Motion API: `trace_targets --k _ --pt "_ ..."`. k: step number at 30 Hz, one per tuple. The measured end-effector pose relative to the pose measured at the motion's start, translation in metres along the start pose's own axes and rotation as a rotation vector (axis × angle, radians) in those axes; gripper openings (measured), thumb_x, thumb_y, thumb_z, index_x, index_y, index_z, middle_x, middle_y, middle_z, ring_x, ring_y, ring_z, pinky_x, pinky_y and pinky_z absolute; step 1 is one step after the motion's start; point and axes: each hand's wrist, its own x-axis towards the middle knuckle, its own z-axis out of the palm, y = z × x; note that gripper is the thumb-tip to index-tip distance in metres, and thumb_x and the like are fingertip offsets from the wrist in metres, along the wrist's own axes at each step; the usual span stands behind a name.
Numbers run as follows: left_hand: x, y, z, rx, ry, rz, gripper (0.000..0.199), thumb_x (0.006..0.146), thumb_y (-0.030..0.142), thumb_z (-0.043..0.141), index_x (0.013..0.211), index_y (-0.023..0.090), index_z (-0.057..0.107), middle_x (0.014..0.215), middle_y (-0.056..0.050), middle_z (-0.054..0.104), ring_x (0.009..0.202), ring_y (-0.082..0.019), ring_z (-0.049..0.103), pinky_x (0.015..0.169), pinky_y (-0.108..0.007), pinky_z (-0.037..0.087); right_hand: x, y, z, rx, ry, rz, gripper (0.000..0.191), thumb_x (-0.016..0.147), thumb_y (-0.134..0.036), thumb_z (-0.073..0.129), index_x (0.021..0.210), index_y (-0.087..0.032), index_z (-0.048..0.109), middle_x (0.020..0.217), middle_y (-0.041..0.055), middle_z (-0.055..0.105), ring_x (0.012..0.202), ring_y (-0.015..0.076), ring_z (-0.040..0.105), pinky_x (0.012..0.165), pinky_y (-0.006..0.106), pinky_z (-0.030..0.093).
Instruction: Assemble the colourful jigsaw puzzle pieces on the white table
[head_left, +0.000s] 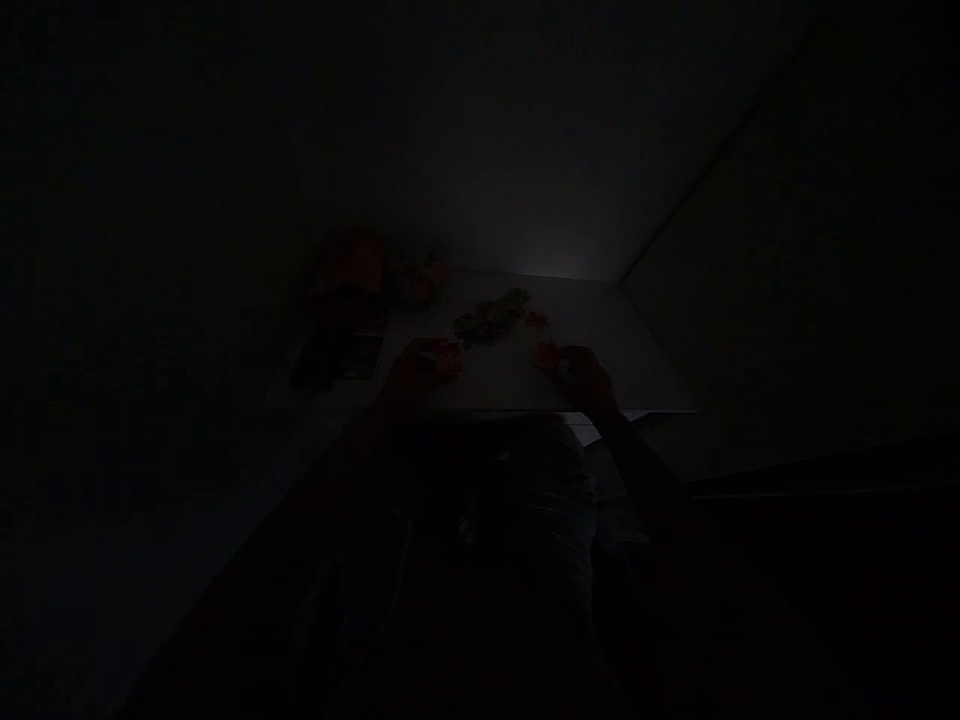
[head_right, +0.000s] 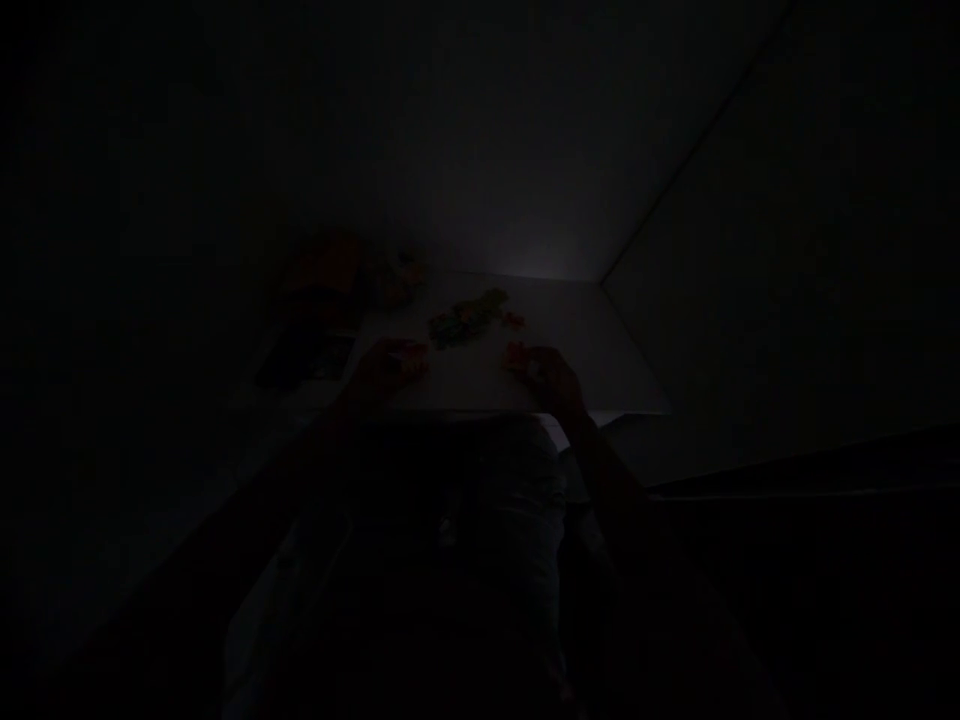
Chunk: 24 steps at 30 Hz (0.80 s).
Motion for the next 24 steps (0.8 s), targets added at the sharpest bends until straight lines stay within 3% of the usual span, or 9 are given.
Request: trace_targets --k 5,11,14,19,24 --pt "0.002 0.03 -0.005 0.097 0.072 0.312 0.077 0.088 0.045 0.114 0.154 0.031 0.077 0.136 -0.008 0.088 0.112 -0.028 0.087 0.098 -0.043 0.074 0.002 -0.023 -0.03 0.044 0.088 -0.143 0.049 0.109 -0.072 0.083 0.146 -0.041 0.082 0.159 0.0162 0.086 0.112 0.0388 0.084 0.1 0.064 0.077" --pt "-0.004 0.072 -0.008 0.172 0.087 0.565 0.066 0.095 0.048 0.108 0.152 0.032 0.079 0.158 -0.012 0.08 0.127 -0.031 0.085 0.109 -0.048 0.074 0.006 -0.048 -0.062 0.024 0.206 -0.35 0.057 0.112 -0.079 0.087 0.149 -0.035 0.085 0.153 0.0143 0.089 0.095 0.0301 0.083 0.09 0.057 0.078" --pt "-0.01 0.084 -0.009 0.246 0.086 0.595 0.062 0.098 0.05 0.107 0.153 0.035 0.082 0.156 -0.011 0.082 0.138 -0.036 0.083 0.123 -0.056 0.07 0.001 -0.058 -0.07 0.025 0.261 -0.434 0.056 0.114 -0.078 0.087 0.149 -0.034 0.087 0.15 0.0129 0.091 0.095 0.0307 0.085 0.087 0.057 0.078" --pt "-0.018 0.092 -0.009 0.305 0.103 0.574 0.061 0.099 0.052 0.107 0.153 0.035 0.084 0.157 -0.013 0.083 0.152 -0.043 0.078 0.136 -0.063 0.062 -0.008 -0.072 -0.08 0.032 0.24 -0.362 0.048 0.111 -0.084 0.087 0.146 -0.052 0.087 0.152 0.0082 0.091 0.102 0.0376 0.088 0.087 0.066 0.08" --pt "-0.024 0.1 -0.008 0.345 0.136 0.548 0.078 0.097 0.055 0.11 0.166 0.037 0.078 0.153 -0.013 0.083 0.148 -0.045 0.078 0.134 -0.064 0.063 -0.012 -0.077 -0.089 0.003 0.231 -0.393 0.053 0.111 -0.079 0.09 0.15 -0.044 0.088 0.156 0.0089 0.091 0.111 0.0382 0.09 0.095 0.067 0.081"
